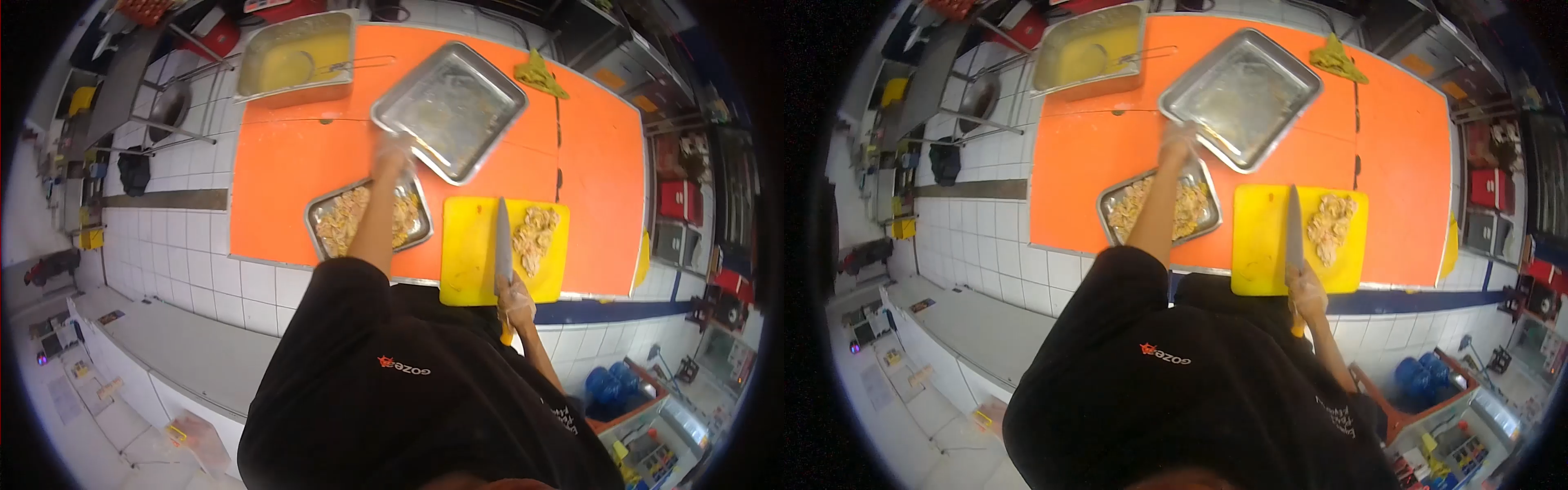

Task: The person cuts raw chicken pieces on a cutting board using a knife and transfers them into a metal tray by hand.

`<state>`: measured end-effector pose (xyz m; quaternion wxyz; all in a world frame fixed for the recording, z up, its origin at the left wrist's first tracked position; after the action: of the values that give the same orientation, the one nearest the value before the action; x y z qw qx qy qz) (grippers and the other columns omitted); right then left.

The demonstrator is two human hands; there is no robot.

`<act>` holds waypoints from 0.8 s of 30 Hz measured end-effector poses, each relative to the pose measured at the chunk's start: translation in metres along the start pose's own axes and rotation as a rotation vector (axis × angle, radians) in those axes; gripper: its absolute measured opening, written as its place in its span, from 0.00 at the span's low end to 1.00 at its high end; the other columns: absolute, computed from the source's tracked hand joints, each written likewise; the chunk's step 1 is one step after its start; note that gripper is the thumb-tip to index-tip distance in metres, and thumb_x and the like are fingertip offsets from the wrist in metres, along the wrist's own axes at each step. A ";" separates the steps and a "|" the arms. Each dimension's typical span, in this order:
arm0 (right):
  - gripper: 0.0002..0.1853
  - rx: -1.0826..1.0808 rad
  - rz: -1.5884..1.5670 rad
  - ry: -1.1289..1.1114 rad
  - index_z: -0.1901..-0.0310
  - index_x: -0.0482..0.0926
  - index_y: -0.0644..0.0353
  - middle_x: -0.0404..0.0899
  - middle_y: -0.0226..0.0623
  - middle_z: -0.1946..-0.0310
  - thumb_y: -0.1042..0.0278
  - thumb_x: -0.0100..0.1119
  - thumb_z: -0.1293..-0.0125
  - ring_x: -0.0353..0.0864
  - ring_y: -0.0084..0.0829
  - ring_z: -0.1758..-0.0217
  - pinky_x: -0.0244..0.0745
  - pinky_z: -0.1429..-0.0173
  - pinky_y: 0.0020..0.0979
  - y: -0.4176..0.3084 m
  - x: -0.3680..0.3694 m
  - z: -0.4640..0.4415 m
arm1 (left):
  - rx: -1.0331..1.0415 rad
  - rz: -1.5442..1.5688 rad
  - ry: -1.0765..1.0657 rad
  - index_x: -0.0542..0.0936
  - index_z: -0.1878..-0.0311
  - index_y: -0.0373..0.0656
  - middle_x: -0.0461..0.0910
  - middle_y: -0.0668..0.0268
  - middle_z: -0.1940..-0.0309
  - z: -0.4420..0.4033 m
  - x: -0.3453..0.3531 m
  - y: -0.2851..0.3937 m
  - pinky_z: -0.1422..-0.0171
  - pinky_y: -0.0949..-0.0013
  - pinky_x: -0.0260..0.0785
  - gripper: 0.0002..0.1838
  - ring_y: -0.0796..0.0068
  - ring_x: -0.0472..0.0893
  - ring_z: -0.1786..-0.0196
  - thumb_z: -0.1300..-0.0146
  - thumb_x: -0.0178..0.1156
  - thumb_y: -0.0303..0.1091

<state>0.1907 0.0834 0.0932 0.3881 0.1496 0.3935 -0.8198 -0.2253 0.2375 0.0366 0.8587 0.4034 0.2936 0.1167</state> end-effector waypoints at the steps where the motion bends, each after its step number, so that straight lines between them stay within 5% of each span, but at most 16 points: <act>1: 0.29 0.063 -0.039 -0.035 0.42 0.78 0.59 0.84 0.41 0.69 0.36 0.49 0.17 0.83 0.35 0.77 0.78 0.70 0.40 -0.019 -0.002 0.014 | 0.068 0.119 0.019 0.85 0.52 0.34 0.88 0.50 0.60 0.008 0.004 -0.001 0.53 0.50 0.80 0.23 0.56 0.89 0.58 0.28 0.64 0.49; 2: 0.29 0.047 -0.037 -0.048 0.42 0.78 0.59 0.84 0.41 0.69 0.36 0.49 0.17 0.83 0.35 0.77 0.78 0.70 0.40 -0.015 0.002 0.016 | 0.143 0.204 -0.023 0.84 0.54 0.37 0.86 0.54 0.62 0.004 0.013 -0.010 0.59 0.54 0.80 0.18 0.65 0.87 0.62 0.27 0.66 0.47; 4: 0.30 0.054 -0.029 0.008 0.44 0.79 0.58 0.84 0.40 0.70 0.34 0.48 0.18 0.83 0.35 0.77 0.78 0.69 0.40 0.007 0.002 0.010 | 0.148 0.083 -0.114 0.83 0.52 0.37 0.83 0.59 0.67 0.050 -0.006 0.031 0.64 0.56 0.76 0.18 0.65 0.83 0.68 0.27 0.64 0.46; 12: 0.27 0.065 -0.084 -0.007 0.36 0.75 0.56 0.76 0.33 0.77 0.39 0.54 0.17 0.72 0.28 0.86 0.68 0.82 0.34 0.028 0.015 -0.003 | -0.010 0.661 -0.181 0.81 0.48 0.37 0.84 0.64 0.66 0.087 -0.049 0.061 0.57 0.59 0.78 0.18 0.67 0.84 0.62 0.30 0.66 0.43; 16: 0.27 0.076 -0.074 -0.020 0.39 0.77 0.53 0.78 0.33 0.76 0.36 0.53 0.17 0.75 0.29 0.84 0.71 0.79 0.35 0.011 0.020 0.001 | 0.166 0.988 -0.063 0.81 0.44 0.39 0.88 0.62 0.48 0.085 -0.143 0.109 0.40 0.60 0.82 0.14 0.70 0.87 0.48 0.27 0.63 0.35; 21: 0.23 0.088 -0.099 -0.056 0.47 0.77 0.51 0.78 0.32 0.77 0.36 0.52 0.18 0.77 0.29 0.83 0.73 0.77 0.35 -0.002 0.023 0.004 | 0.235 0.976 0.171 0.80 0.45 0.41 0.84 0.63 0.49 0.012 -0.222 0.095 0.40 0.60 0.79 0.10 0.69 0.84 0.49 0.23 0.59 0.33; 24: 0.27 0.035 -0.108 -0.078 0.38 0.76 0.56 0.75 0.31 0.77 0.37 0.53 0.17 0.73 0.26 0.84 0.69 0.80 0.33 0.014 0.027 -0.004 | 0.276 1.039 0.355 0.77 0.41 0.33 0.84 0.58 0.51 -0.073 -0.233 0.041 0.49 0.54 0.84 0.14 0.65 0.86 0.56 0.22 0.60 0.32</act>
<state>0.1832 0.0668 0.0683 0.3558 0.1028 0.3713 -0.8514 -0.4539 0.2075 0.1269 0.5650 0.5778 0.2088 0.5507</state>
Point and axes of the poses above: each hand's wrist, its own z-axis away from the middle knuckle, its own x-axis out of the palm, y = z × x, the point moved 3 cm from there along -z, towards the middle knuckle
